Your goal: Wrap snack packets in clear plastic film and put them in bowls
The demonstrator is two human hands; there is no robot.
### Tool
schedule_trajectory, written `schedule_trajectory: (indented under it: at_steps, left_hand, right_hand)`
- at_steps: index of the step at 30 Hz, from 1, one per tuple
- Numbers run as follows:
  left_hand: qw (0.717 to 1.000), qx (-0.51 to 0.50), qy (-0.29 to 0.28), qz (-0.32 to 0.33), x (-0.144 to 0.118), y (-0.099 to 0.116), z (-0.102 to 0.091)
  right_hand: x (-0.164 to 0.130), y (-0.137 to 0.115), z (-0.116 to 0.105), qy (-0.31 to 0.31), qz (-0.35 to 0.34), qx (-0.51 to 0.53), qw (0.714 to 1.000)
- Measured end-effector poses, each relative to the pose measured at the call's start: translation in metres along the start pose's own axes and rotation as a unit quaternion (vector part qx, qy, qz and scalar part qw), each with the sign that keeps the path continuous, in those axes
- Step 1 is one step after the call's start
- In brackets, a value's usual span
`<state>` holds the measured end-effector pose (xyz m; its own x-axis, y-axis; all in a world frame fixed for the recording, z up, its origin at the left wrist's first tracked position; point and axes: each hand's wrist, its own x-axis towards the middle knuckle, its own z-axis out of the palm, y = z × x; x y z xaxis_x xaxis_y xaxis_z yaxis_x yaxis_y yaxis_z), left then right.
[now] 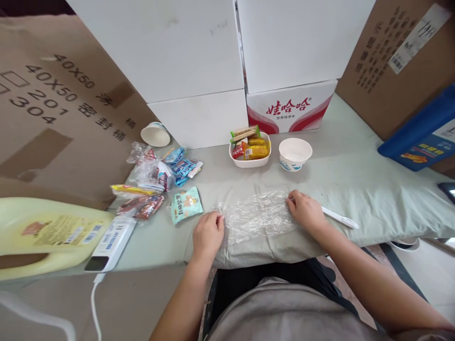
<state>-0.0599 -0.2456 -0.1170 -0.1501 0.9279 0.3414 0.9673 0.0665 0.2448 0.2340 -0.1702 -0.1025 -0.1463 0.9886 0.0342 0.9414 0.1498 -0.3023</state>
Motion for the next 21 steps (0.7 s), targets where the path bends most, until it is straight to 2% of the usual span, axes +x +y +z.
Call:
schedule_trajectory:
  at_steps: [3,5,6,8,10,11,14,17,19,21]
  left_hand:
    - [0.998,0.001,0.059,0.003,-0.001,0.008,-0.012]
    - [0.993,-0.004,0.116,0.029,0.001,0.026,-0.021]
    - [0.990,-0.018,0.122,0.061,0.003,0.038,-0.023]
    - [0.984,-0.062,0.068,0.155,0.005,0.063,-0.021]
    - [0.968,-0.082,-0.033,0.234,0.004,0.084,-0.009]
    - [0.962,-0.076,-0.078,0.252,0.002,0.092,-0.002]
    - [0.956,-0.043,-0.155,0.247,-0.006,0.101,0.020]
    - [0.955,-0.031,-0.183,0.232,-0.011,0.098,0.029]
    - [0.954,-0.026,-0.190,0.231,-0.012,0.098,0.029]
    - [0.955,-0.023,-0.189,0.230,-0.011,0.100,0.028]
  right_hand:
    - [0.001,-0.001,0.001,-0.002,0.003,-0.017,1.000]
    - [0.000,-0.003,0.001,-0.002,0.004,-0.025,1.000]
    - [0.000,-0.004,0.002,-0.003,0.002,-0.028,1.000]
    - [-0.001,-0.007,0.003,-0.001,-0.005,-0.033,0.999]
    - [-0.001,-0.006,0.004,-0.001,-0.015,-0.037,0.999]
    - [0.001,-0.004,0.004,-0.002,-0.019,-0.040,0.999]
    - [0.007,0.011,-0.006,0.008,0.006,-0.056,0.998]
    - [0.009,0.022,-0.023,0.084,0.054,-0.068,0.993]
    - [0.006,0.018,-0.029,0.125,0.002,-0.057,0.991]
    - [0.000,0.007,-0.025,0.102,-0.132,-0.039,0.985]
